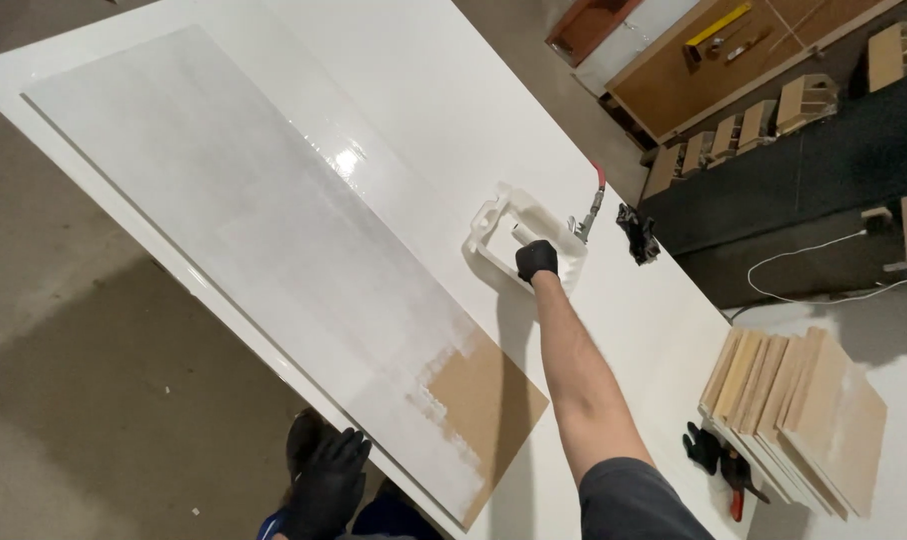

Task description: Applying white paint to a long wooden board using a small paint roller on a workbench.

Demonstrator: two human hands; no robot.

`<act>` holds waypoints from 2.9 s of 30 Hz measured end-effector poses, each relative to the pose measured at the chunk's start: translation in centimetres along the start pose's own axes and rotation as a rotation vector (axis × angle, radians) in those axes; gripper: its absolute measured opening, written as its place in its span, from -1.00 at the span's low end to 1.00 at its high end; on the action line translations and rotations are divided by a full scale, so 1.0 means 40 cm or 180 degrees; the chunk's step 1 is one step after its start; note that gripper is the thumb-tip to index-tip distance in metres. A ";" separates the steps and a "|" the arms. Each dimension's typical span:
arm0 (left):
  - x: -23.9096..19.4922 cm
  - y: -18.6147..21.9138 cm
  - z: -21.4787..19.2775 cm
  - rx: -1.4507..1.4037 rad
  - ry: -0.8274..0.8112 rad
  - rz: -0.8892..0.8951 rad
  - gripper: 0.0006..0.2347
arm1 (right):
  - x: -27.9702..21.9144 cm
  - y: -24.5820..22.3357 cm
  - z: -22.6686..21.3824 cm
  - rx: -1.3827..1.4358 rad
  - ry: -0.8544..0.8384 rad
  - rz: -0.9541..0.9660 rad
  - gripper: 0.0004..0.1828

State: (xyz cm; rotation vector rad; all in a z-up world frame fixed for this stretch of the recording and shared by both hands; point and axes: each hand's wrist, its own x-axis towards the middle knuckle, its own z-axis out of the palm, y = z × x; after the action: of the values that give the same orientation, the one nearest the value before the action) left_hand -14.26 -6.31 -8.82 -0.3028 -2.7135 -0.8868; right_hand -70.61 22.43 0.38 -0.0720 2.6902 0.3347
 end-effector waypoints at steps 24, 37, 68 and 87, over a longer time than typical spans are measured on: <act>0.021 0.127 -0.061 0.0791 -0.0309 -0.0317 -0.57 | -0.941 0.155 0.178 0.3179 0.1181 -0.0990 -0.74; 0.020 0.239 0.024 0.0988 -0.0721 -0.1503 -0.38 | -1.318 0.244 0.256 0.3836 -0.1155 -0.0573 -0.90; -0.038 0.169 0.089 0.0704 -0.0892 -0.1697 -0.33 | -1.103 -0.042 0.315 0.4997 -0.1439 -0.0314 -0.77; 0.064 0.352 -0.092 -0.0422 -0.0621 -0.2244 -0.30 | -1.328 0.339 0.675 0.1337 0.0087 -0.2298 -0.48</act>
State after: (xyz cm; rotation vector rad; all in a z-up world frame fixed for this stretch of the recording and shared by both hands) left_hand -12.07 2.92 2.54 0.6186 -2.9780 -1.2627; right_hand -12.77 42.13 1.94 -0.8851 2.4881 -0.4472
